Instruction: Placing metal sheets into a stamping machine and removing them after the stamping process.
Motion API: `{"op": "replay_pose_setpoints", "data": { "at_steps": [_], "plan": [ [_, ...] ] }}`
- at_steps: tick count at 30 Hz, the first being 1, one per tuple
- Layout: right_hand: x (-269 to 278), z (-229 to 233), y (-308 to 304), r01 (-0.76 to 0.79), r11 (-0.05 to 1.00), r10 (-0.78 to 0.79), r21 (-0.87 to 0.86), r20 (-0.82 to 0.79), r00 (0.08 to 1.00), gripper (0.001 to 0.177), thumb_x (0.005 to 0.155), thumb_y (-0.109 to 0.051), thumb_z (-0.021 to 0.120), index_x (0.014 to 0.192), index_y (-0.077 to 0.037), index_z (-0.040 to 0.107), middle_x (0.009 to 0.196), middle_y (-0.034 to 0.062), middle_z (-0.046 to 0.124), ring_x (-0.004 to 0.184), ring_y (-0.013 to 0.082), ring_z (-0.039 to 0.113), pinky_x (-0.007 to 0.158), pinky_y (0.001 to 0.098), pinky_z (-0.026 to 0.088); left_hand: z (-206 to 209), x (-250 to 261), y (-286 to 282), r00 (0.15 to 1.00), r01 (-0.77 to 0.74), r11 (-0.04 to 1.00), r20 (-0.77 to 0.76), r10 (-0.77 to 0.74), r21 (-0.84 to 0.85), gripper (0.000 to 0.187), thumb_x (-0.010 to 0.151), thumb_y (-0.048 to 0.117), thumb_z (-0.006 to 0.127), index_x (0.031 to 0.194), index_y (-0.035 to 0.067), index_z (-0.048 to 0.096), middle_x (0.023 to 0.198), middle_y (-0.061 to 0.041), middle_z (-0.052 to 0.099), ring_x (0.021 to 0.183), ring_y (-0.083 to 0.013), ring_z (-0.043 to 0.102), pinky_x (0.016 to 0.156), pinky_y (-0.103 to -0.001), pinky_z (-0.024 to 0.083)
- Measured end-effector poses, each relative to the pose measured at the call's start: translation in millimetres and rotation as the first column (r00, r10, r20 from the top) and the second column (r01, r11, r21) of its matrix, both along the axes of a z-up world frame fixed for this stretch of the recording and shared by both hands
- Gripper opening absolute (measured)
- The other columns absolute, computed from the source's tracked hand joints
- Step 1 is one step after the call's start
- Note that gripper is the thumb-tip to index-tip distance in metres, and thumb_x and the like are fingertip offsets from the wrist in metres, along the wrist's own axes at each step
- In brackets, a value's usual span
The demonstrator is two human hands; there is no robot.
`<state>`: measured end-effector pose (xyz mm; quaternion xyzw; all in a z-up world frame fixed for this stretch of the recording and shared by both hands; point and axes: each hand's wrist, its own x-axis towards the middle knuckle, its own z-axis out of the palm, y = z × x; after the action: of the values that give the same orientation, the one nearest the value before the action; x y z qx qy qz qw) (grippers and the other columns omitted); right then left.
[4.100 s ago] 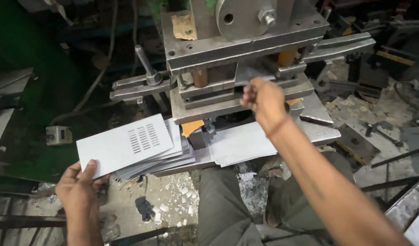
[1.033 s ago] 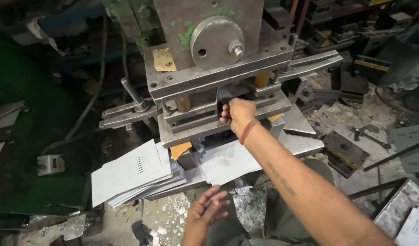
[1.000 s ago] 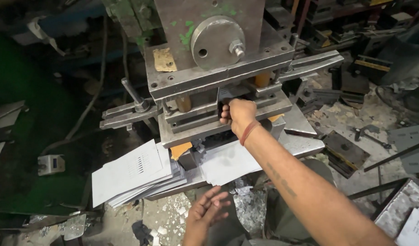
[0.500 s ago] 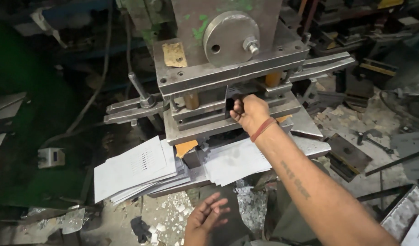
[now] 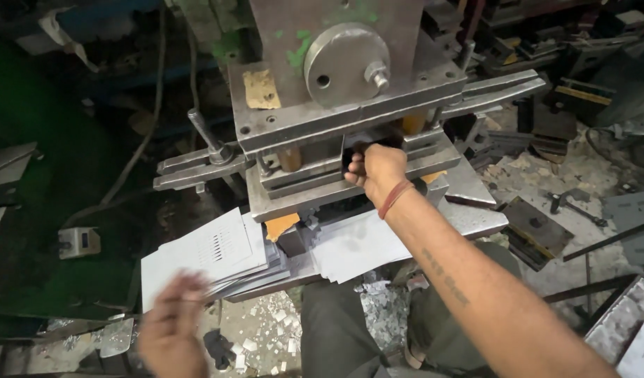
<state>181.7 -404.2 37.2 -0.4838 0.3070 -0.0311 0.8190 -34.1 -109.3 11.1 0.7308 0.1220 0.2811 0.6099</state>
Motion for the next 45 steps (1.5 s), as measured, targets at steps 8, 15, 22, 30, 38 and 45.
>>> {"op": "replay_pose_setpoints", "data": {
  "at_steps": [8, 15, 22, 30, 38, 45],
  "plan": [
    [0.3, 0.6, -0.9, 0.008, 0.999, -0.008, 0.038, 0.004, 1.000, 0.023, 0.093, 0.001, 0.042, 0.092, 0.006, 0.064, 0.073, 0.0130, 0.063, 0.053, 0.0190, 0.057, 0.044, 0.0347, 0.054, -28.3, 42.7, 83.4, 0.889, -0.252, 0.945, -0.337, 0.310, 0.207, 0.058, 0.105, 0.019, 0.063, 0.151, -0.008, 0.043, 0.151, -0.030, 0.047, 0.132, -0.0401, 0.049, 0.106, -0.049, 0.041],
    [-5.8, -6.8, -9.6, 0.012, 0.990, -0.021, 0.143, 0.062, 0.998, 0.018, 0.100, -0.006, 0.048, 0.094, 0.003, 0.062, 0.073, 0.0081, 0.063, 0.054, 0.0150, 0.056, 0.053, 0.0321, 0.058, -78.0, 40.2, 102.6, 0.952, -0.256, 0.964, -0.191, 0.239, -0.068, 0.033, 0.105, 0.005, 0.061, 0.134, -0.011, 0.056, 0.121, -0.022, 0.064, 0.105, -0.0275, 0.065, 0.094, -0.035, 0.055],
    [-145.4, -51.7, -48.6, -0.345, 0.937, 0.349, -0.061, 0.240, 0.906, 0.025, 0.103, -0.004, 0.049, 0.113, 0.013, 0.065, 0.085, 0.0175, 0.070, 0.070, 0.0227, 0.067, 0.066, 0.0328, 0.059, -38.3, -16.6, 155.6, 0.928, -0.182, 0.969, -0.355, 0.114, -0.167, 0.030, 0.117, 0.010, 0.033, 0.144, 0.000, 0.025, 0.140, -0.033, 0.041, 0.122, -0.0536, 0.052, 0.104, -0.070, 0.046],
    [-184.0, -129.7, -55.5, -0.308, 0.951, 0.307, -0.027, -0.041, 0.951, 0.018, 0.104, -0.007, 0.057, 0.101, 0.008, 0.066, 0.083, 0.0172, 0.071, 0.070, 0.0236, 0.068, 0.066, 0.0338, 0.056, -22.6, -42.7, 130.8, 0.922, -0.012, 0.959, -0.375, -0.099, -0.282, 0.059, 0.105, -0.008, 0.014, 0.162, 0.008, 0.013, 0.147, -0.035, 0.033, 0.111, -0.0601, 0.040, 0.096, -0.074, 0.037],
    [-196.7, -109.9, -44.3, -0.603, 0.788, 0.565, -0.123, -0.241, 0.789, 0.014, 0.095, -0.006, 0.072, 0.092, 0.008, 0.073, 0.070, 0.0167, 0.069, 0.055, 0.0229, 0.063, 0.053, 0.0332, 0.056, -5.2, -23.2, -40.5, 0.921, -0.010, 0.848, -0.336, -0.199, -0.529, 0.047, 0.095, -0.001, 0.043, 0.142, -0.005, 0.040, 0.119, -0.031, 0.054, 0.093, -0.0465, 0.059, 0.080, -0.056, 0.056],
    [-183.3, -34.9, -28.7, -0.314, 0.938, 0.337, -0.145, 0.179, 0.924, 0.020, 0.099, -0.002, 0.058, 0.112, 0.008, 0.069, 0.086, 0.0202, 0.076, 0.066, 0.0265, 0.070, 0.066, 0.0363, 0.062, -8.6, 39.6, -133.1, 0.913, 0.304, 0.769, -0.060, -0.405, -0.562, 0.050, 0.091, 0.001, 0.060, 0.140, -0.003, 0.050, 0.115, -0.022, 0.067, 0.094, -0.0343, 0.074, 0.079, -0.039, 0.071]
  ]
}}
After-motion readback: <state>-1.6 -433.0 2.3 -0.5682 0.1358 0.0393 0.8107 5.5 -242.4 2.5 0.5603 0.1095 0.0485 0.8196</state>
